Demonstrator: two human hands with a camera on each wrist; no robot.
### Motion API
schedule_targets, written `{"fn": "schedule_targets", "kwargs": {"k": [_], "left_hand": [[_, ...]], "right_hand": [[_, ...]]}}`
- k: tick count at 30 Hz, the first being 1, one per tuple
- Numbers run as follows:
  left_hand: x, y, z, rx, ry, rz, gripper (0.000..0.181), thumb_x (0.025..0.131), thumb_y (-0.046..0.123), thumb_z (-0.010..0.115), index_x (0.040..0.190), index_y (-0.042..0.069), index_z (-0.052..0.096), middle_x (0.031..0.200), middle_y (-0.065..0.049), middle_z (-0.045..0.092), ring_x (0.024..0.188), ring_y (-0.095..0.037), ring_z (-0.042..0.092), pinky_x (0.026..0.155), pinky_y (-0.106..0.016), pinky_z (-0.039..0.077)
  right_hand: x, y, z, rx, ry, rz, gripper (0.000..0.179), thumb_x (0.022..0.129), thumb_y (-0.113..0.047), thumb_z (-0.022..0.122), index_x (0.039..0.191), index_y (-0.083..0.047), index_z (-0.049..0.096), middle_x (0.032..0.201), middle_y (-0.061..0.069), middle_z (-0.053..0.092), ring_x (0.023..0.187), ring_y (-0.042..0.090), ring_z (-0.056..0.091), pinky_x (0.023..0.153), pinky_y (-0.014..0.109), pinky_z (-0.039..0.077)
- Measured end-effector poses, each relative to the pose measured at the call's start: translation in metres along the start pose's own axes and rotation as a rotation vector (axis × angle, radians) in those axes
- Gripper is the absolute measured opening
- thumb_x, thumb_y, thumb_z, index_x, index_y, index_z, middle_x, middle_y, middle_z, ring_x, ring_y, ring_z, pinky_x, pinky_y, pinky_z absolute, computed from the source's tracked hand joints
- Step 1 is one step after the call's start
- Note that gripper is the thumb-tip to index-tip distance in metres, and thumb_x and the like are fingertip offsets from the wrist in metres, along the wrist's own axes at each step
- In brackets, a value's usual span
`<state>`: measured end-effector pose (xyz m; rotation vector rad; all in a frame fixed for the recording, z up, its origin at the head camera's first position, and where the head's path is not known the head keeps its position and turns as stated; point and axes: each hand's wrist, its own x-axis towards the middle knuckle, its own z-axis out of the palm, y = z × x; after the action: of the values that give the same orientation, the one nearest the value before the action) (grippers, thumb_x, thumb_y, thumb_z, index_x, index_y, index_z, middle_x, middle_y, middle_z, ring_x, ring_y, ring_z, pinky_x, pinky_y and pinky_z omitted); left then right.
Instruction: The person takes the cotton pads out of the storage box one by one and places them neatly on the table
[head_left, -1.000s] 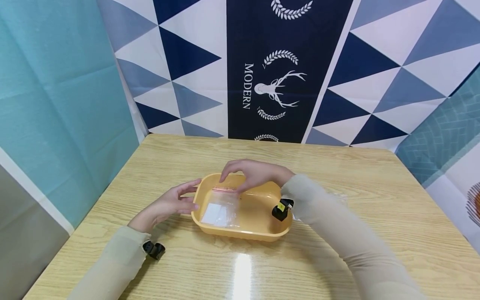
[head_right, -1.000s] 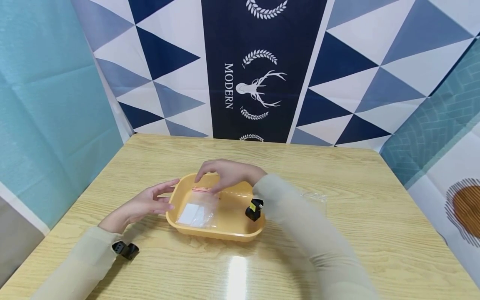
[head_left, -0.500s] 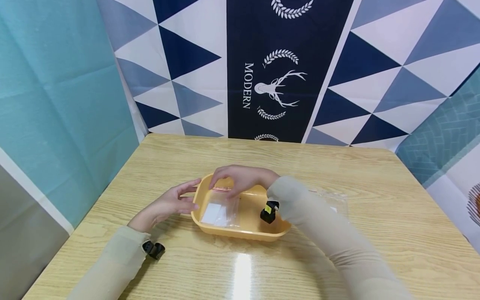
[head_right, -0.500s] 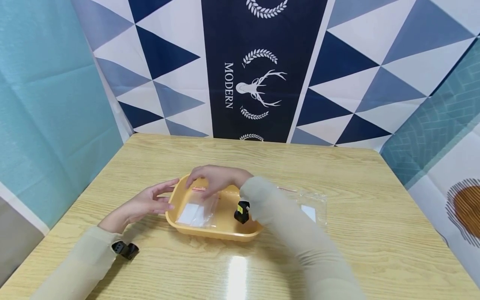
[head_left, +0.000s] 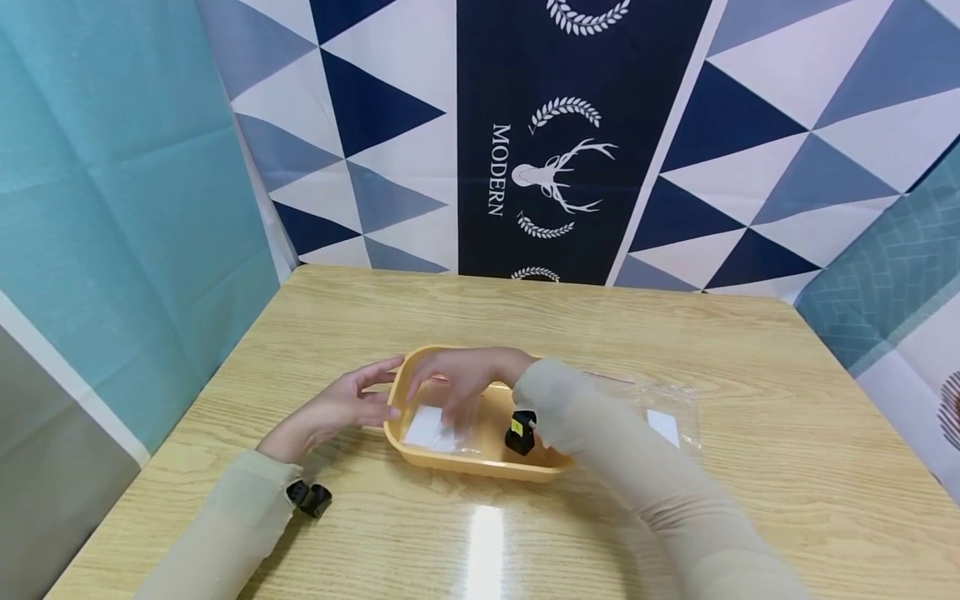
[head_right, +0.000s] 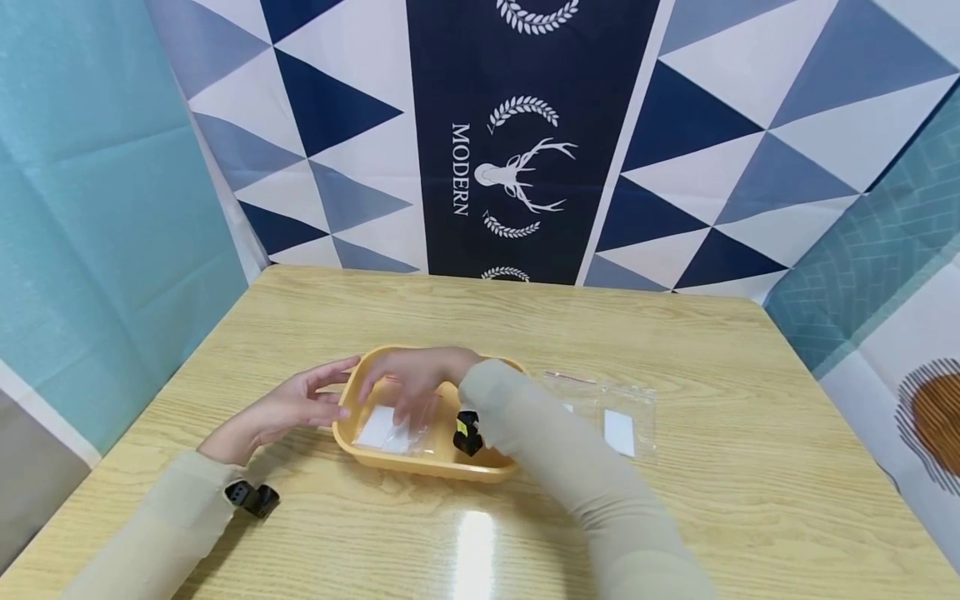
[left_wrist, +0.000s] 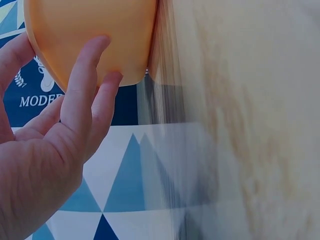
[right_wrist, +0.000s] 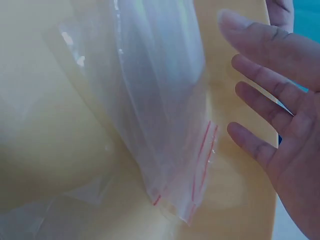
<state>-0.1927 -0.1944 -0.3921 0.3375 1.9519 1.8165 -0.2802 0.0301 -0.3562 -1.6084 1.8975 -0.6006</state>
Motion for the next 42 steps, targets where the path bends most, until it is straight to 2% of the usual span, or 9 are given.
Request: {"fn": "schedule_targets", "kwargs": {"k": [5, 12, 19, 24, 33, 42], "left_hand": [[0.000, 0.001, 0.001, 0.004, 0.004, -0.001, 0.084, 0.081, 0.008, 0.073, 0.149, 0.011, 0.024, 0.142, -0.026, 0.028, 0.115, -0.035, 0.050, 0.082, -0.042, 0.052], [0.000, 0.001, 0.002, -0.003, 0.004, 0.003, 0.084, 0.081, 0.007, 0.073, 0.148, 0.011, 0.024, 0.141, -0.027, 0.029, 0.112, -0.034, 0.052, 0.081, -0.042, 0.052], [0.001, 0.001, 0.002, -0.002, 0.000, 0.002, 0.083, 0.081, 0.007, 0.072, 0.149, 0.011, 0.024, 0.142, -0.027, 0.028, 0.112, -0.036, 0.052, 0.082, -0.043, 0.052], [0.001, 0.001, 0.002, -0.003, 0.002, 0.004, 0.083, 0.081, 0.006, 0.072, 0.148, 0.010, 0.024, 0.141, -0.027, 0.029, 0.112, -0.036, 0.052, 0.081, -0.042, 0.052], [0.001, -0.001, 0.001, -0.011, -0.004, 0.007, 0.083, 0.081, 0.006, 0.072, 0.149, 0.010, 0.023, 0.141, -0.027, 0.029, 0.110, -0.034, 0.054, 0.081, -0.042, 0.053], [0.001, 0.000, 0.001, -0.001, 0.011, -0.004, 0.083, 0.081, 0.007, 0.073, 0.148, 0.010, 0.025, 0.140, -0.027, 0.031, 0.111, -0.033, 0.053, 0.081, -0.041, 0.053]], "right_hand": [[0.004, 0.002, 0.004, -0.051, -0.011, 0.043, 0.055, 0.070, -0.012, 0.082, 0.120, -0.008, 0.060, 0.125, 0.001, 0.055, 0.120, 0.010, 0.040, 0.106, 0.027, 0.026], [0.009, 0.007, 0.011, -0.020, -0.071, 0.013, 0.054, 0.069, -0.003, 0.080, 0.119, -0.002, 0.060, 0.123, 0.005, 0.056, 0.116, 0.011, 0.043, 0.106, 0.023, 0.024], [0.012, 0.006, 0.016, -0.138, -0.087, 0.052, 0.051, 0.069, -0.005, 0.080, 0.118, -0.009, 0.063, 0.124, 0.003, 0.055, 0.118, 0.011, 0.041, 0.107, 0.023, 0.019], [0.013, 0.004, 0.018, -0.146, -0.094, 0.067, 0.047, 0.072, -0.005, 0.078, 0.117, -0.010, 0.064, 0.123, 0.003, 0.055, 0.116, 0.010, 0.041, 0.106, 0.022, 0.022], [0.013, 0.005, 0.019, -0.106, -0.080, 0.053, 0.046, 0.072, -0.005, 0.078, 0.115, -0.008, 0.063, 0.122, 0.002, 0.055, 0.116, 0.010, 0.041, 0.105, 0.022, 0.023], [0.008, 0.007, 0.012, -0.109, -0.033, -0.016, 0.044, 0.073, -0.010, 0.078, 0.115, -0.006, 0.063, 0.121, 0.006, 0.053, 0.113, 0.014, 0.043, 0.103, 0.025, 0.027]]}}
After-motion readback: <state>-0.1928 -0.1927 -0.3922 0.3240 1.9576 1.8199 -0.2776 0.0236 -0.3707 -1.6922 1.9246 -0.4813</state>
